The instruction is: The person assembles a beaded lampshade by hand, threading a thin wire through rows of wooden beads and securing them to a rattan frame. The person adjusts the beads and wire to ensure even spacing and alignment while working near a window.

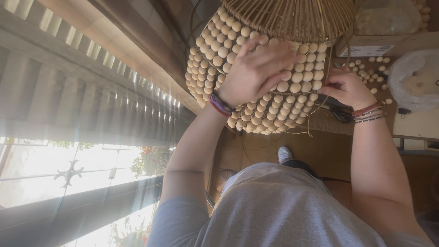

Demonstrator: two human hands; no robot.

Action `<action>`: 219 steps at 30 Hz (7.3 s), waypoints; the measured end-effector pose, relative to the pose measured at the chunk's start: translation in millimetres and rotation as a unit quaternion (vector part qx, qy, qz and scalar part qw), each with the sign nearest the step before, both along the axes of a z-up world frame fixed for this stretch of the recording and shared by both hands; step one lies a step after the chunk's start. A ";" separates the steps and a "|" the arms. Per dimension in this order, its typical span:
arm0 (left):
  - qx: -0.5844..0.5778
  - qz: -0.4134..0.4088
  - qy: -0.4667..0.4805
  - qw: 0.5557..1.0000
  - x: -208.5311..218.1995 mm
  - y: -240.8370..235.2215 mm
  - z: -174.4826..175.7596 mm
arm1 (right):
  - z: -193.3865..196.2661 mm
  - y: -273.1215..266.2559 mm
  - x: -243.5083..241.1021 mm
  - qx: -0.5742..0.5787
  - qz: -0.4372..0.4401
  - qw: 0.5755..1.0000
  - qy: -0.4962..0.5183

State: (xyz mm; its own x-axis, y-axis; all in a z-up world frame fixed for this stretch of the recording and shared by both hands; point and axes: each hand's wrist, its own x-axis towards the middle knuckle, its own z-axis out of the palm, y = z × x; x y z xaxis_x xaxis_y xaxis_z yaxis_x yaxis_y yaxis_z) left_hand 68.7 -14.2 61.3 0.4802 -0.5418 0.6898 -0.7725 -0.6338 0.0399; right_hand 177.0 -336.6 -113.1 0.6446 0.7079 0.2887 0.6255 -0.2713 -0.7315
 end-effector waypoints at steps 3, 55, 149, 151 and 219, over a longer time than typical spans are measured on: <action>0.115 0.109 0.063 0.985 24.4 4.7 -4.3 | 7.4 5.2 2.5 -0.019 -0.008 1.000 -0.018; 0.224 0.509 0.122 0.822 -75.5 42.8 -78.1 | -10.3 11.4 -5.0 -0.033 -0.029 0.999 -0.016; -0.336 0.346 -0.053 0.874 -64.0 15.7 -91.3 | -26.8 2.0 -3.2 -0.078 -0.095 0.992 0.040; -0.337 0.343 -0.040 0.876 -62.1 17.1 -96.8 | -25.4 2.7 -2.3 -0.071 -0.085 0.993 0.031; -0.324 0.428 -0.067 0.841 -134.9 30.0 -178.7 | -66.4 -28.9 15.2 0.010 -0.100 0.994 0.050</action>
State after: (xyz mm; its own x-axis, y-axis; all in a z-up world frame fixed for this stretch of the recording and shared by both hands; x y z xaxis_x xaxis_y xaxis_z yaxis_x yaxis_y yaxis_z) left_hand -66.2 15.9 -117.4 0.3973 0.4729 0.7865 -0.0696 -0.8390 0.5396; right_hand 192.1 -365.5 -179.5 0.7977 0.5581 0.2286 0.4844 -0.3671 -0.7941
